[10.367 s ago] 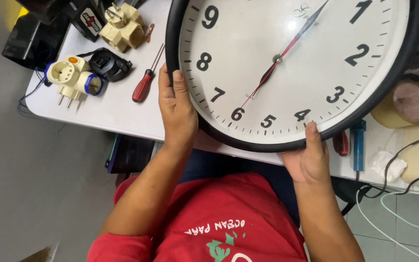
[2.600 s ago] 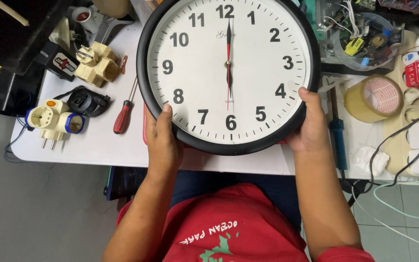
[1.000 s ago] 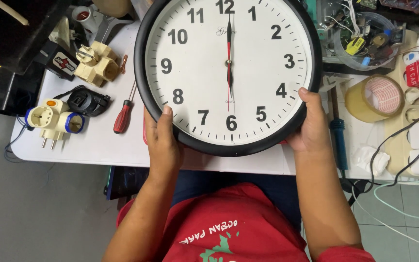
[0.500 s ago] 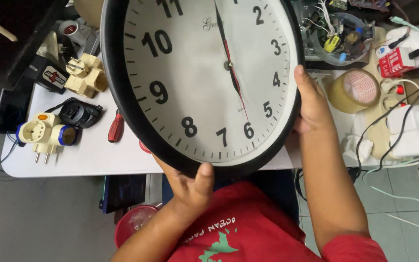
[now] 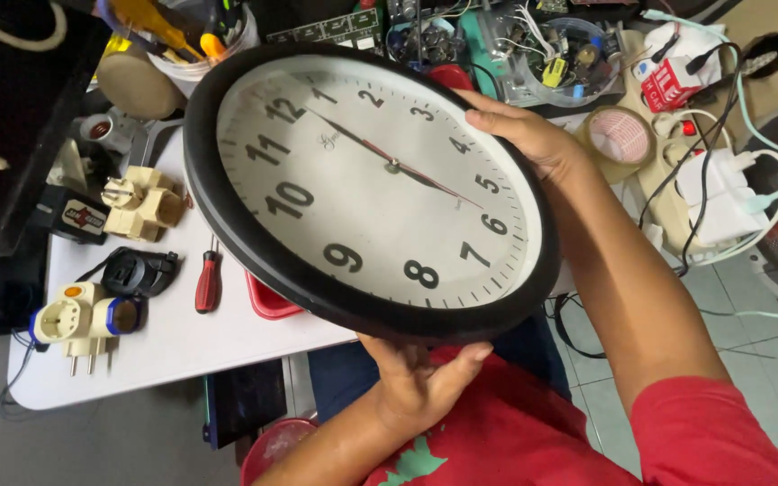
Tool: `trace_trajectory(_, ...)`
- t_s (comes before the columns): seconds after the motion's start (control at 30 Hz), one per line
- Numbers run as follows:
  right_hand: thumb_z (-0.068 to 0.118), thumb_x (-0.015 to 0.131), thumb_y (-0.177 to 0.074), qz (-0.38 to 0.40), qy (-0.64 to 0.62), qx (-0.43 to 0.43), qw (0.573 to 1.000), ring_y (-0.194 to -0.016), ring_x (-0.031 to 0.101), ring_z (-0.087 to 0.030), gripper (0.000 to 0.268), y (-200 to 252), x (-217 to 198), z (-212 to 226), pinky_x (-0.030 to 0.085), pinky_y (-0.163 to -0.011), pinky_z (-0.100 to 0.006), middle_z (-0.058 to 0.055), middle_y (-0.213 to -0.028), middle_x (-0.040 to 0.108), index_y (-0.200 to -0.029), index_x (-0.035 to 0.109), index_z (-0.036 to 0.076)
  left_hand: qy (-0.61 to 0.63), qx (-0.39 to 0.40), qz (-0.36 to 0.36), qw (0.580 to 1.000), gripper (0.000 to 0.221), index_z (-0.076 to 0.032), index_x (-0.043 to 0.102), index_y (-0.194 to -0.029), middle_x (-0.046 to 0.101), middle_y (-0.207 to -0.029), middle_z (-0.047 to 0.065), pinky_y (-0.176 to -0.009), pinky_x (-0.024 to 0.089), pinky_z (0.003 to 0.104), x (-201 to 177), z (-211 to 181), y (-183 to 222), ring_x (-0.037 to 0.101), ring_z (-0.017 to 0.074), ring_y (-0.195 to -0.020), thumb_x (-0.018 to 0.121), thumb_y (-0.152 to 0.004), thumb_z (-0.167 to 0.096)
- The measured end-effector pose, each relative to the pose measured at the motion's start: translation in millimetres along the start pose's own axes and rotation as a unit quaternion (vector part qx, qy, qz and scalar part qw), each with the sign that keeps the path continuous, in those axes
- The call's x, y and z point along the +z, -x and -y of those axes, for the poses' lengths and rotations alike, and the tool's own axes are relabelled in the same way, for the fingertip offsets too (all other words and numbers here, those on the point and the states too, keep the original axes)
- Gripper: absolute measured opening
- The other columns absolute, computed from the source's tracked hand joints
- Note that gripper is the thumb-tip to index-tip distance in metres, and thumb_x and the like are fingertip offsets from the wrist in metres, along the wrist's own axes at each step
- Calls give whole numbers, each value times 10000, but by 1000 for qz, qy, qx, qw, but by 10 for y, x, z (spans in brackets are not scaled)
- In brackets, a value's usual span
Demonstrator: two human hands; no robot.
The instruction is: Disassembling and reassembling a wall clock to adjust or repair the internal components and hands.
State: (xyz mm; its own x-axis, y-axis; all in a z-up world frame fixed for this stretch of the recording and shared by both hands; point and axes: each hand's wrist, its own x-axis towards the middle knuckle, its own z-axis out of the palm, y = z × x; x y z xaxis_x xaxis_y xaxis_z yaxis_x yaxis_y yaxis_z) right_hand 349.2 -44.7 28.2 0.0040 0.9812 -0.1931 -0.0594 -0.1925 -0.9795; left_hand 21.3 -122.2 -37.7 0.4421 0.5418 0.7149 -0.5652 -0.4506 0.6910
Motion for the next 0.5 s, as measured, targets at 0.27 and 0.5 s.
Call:
trace_trajectory(0.27,340,571,-963,-23,-7,21,999,-1103,674,-218,787,-49,48,77,614,-826,-333,-130,-1443,595,-1660,245,173,-48,2,41,998,1034,5,-123,-1608,203,-1702,222,-1333,288,406,-62,-17,115,319,254,-1573,731,-1045,-150)
trace_trajectory(0.5,322,585,-927,-169,-36,5,985,-1166,667,-242,734,305,580,145,584,-876,-403,-94,-1439,622,-1616,338,270,-198,-123,-152,961,885,80,36,-1608,60,-1719,229,-1339,103,424,-666,-334,-226,119,304,-1616,407,-1069,-516)
